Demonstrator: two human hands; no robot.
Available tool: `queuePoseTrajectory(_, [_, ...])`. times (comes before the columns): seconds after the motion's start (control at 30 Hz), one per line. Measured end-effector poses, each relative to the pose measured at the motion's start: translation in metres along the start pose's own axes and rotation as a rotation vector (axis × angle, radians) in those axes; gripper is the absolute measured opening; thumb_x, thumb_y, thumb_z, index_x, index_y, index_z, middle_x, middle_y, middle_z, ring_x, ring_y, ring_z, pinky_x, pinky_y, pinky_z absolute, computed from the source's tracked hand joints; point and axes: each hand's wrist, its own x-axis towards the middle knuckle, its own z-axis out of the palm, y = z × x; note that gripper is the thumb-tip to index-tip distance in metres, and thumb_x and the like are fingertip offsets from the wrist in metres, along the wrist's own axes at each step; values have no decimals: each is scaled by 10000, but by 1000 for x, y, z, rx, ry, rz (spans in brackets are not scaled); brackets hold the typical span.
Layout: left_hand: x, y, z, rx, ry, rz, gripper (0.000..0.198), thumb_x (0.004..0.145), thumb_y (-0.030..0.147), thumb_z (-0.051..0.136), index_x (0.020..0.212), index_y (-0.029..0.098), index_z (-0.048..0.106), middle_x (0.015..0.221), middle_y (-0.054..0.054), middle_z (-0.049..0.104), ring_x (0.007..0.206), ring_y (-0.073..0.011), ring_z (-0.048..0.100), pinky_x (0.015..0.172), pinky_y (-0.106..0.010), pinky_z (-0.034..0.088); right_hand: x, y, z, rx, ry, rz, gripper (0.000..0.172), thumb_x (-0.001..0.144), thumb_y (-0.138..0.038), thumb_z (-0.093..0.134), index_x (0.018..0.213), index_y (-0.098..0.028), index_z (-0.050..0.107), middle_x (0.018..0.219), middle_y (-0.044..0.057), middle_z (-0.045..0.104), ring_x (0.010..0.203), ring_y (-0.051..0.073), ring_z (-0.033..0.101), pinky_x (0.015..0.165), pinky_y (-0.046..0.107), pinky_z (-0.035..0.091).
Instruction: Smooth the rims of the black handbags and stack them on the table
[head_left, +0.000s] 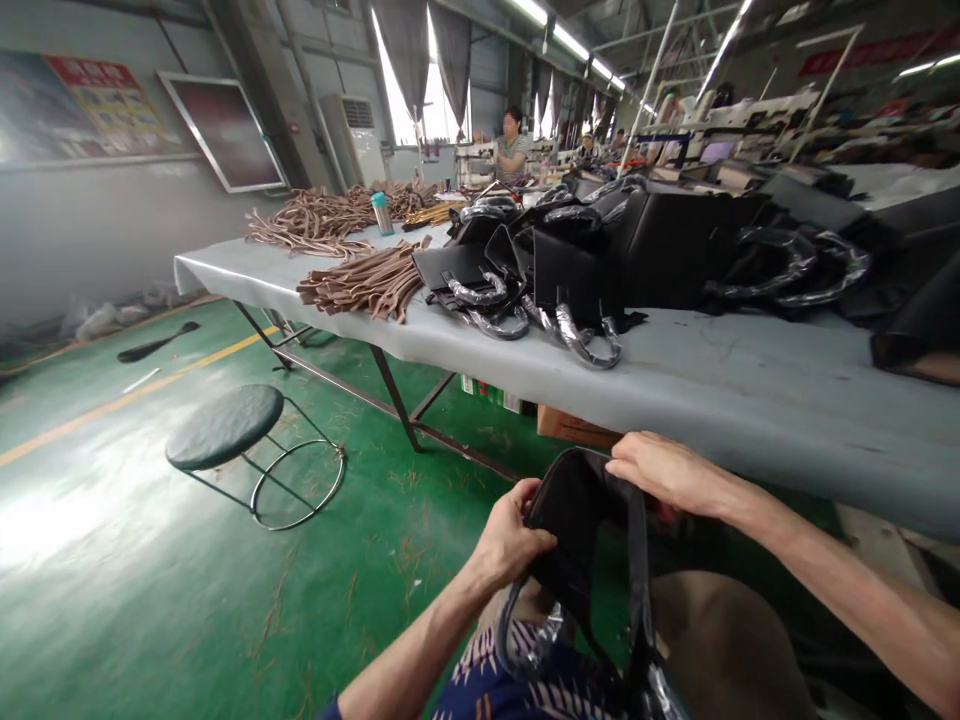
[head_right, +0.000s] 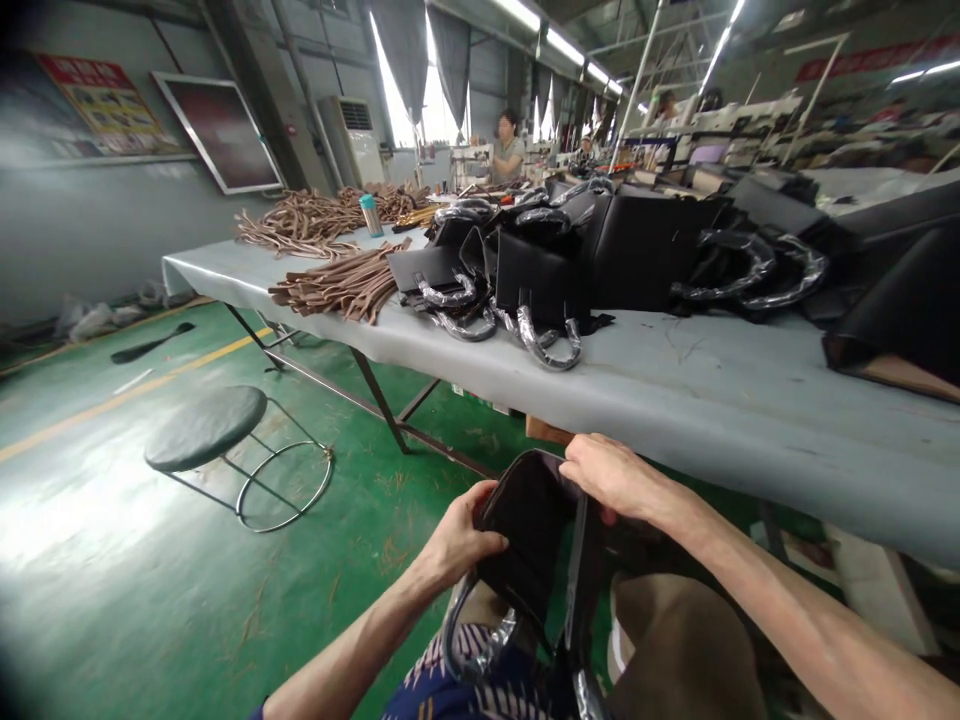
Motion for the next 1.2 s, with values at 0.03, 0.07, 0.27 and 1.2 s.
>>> queuePoseTrajectory(0.03, [5, 4, -7, -47, -112, 4, 641, 543, 51, 542, 1171, 168, 481, 982, -28, 613, 853, -169, 562, 685, -230, 451, -3, 6, -5, 18, -28, -7, 318, 814, -324, 367, 527, -198, 418, 389, -15, 517, 386, 128, 557, 502, 223, 384])
queuePoseTrajectory(0.07, [9, 10, -16, -61, -223, -14, 643, 521, 27, 515, 1148, 166, 511, 937, -19, 625, 811, -163, 571, 642, -218, 452, -6, 12, -9, 47, -64, -11, 305, 810, -347, 378, 545, -201, 407, 391, -25, 515, 372, 127, 550, 476, 217, 373])
queuePoseTrajectory(0.27, [10, 44, -76, 115, -513, -192, 571, 501, 38, 561, 1051, 183, 609, 844, 11, 653, 704, -140, 575, 551, -183, 444, -14, 32, 2, 334, -332, -59, 284, 819, -425, 369, 640, -209, 415, 459, -27, 541, 397, 119, 532, 382, 181, 291])
queuePoseTrajectory(1.2, [-19, 42, -68, 300, -356, -89, 294, 801, 318, 478, 1009, 163, 615, 871, 6, 602, 758, -125, 506, 639, -195, 371, -5, -6, 42, 299, -127, -257, 201, 772, -310, 468, 889, -275, 628, 852, -12, 666, 824, 191, 584, 711, 262, 385])
